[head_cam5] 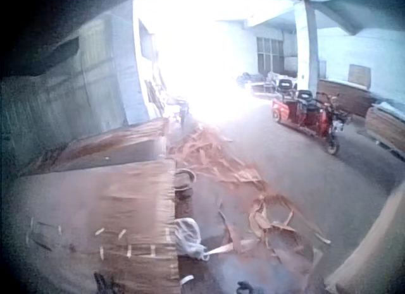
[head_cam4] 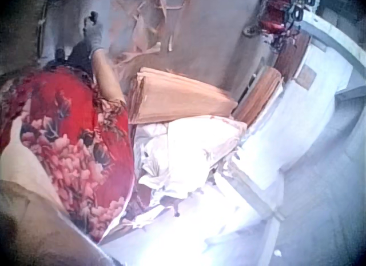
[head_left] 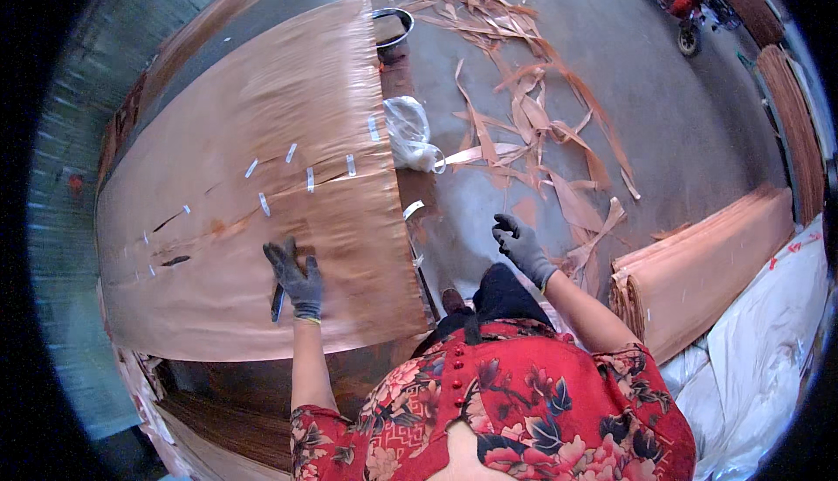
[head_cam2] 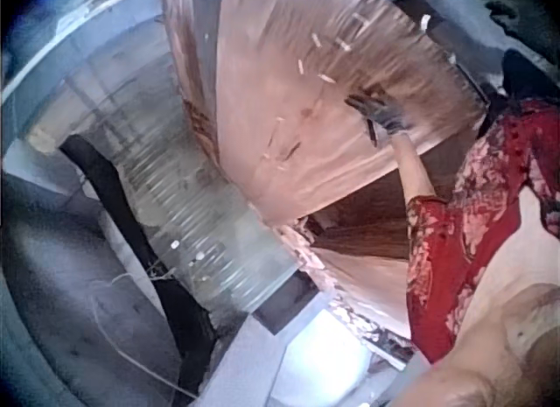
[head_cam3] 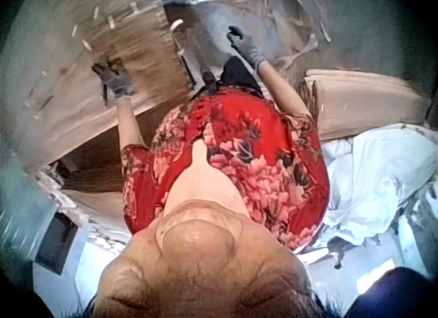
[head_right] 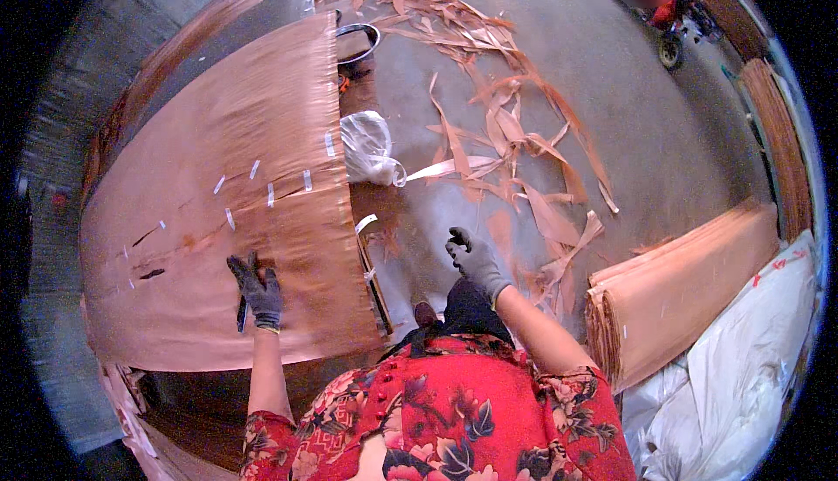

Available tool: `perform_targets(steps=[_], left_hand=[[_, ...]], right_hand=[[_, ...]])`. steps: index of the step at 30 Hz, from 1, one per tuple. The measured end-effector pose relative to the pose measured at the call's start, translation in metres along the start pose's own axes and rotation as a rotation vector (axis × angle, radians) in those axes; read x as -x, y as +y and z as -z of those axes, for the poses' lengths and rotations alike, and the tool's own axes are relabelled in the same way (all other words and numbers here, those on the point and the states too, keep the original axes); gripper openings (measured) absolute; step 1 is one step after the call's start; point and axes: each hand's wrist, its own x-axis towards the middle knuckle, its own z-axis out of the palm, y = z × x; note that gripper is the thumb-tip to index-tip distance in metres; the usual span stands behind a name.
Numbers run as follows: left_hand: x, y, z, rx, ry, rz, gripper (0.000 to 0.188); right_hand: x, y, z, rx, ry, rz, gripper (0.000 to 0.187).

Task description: The person measures and marks a large sheet of light brown material using a measuring tape and a knife. They then cut the material and apply small white adhesive strips to secure overlapping sections. The person continues to cut and align the material, preparing it for assembly.

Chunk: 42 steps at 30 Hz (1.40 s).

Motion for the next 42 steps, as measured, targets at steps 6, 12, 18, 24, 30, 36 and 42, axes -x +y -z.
perform_targets(steps=[6, 12, 18, 24, 30, 36, 42], left_hand=[[0.004, 0.058, 0.035, 0.12, 0.041, 0.046, 0.056], [-0.006, 0.197, 0.035, 0.51, -0.445, -0.098, 0.03], [-0.054, 0.275, -0.088, 0.913, -0.793, 0.69, 0.043], [-0.141, 0.293, -0.206, 2.36, -0.438, 1.2, 0.066], [-0.192, 0.329, -0.212, 2.022, -0.423, 0.86, 0.03], [-0.191, 0.362, -0.162, 1.362, -0.801, 0.606, 0.043], [-0.195, 0.343, -0.148, 1.538, -0.662, 0.815, 0.038]], right_hand=[[-0.109, 0.011, -0.027, 0.05, -0.063, 0.029, 0.062], [-0.233, 0.023, -0.067, 0.352, -0.049, 0.136, 0.048], [-0.209, -0.058, 0.006, 0.118, -0.491, 0.054, 0.026], [-0.176, -0.1, 0.189, 0.44, -0.783, 0.244, 0.017], [-0.216, -0.126, 0.259, 1.271, -0.322, 0.163, 0.062], [-0.233, -0.126, 0.093, -0.023, -0.738, -0.061, 0.033], [-0.229, -0.136, 0.06, 0.168, -0.798, 0.144, 0.017]])
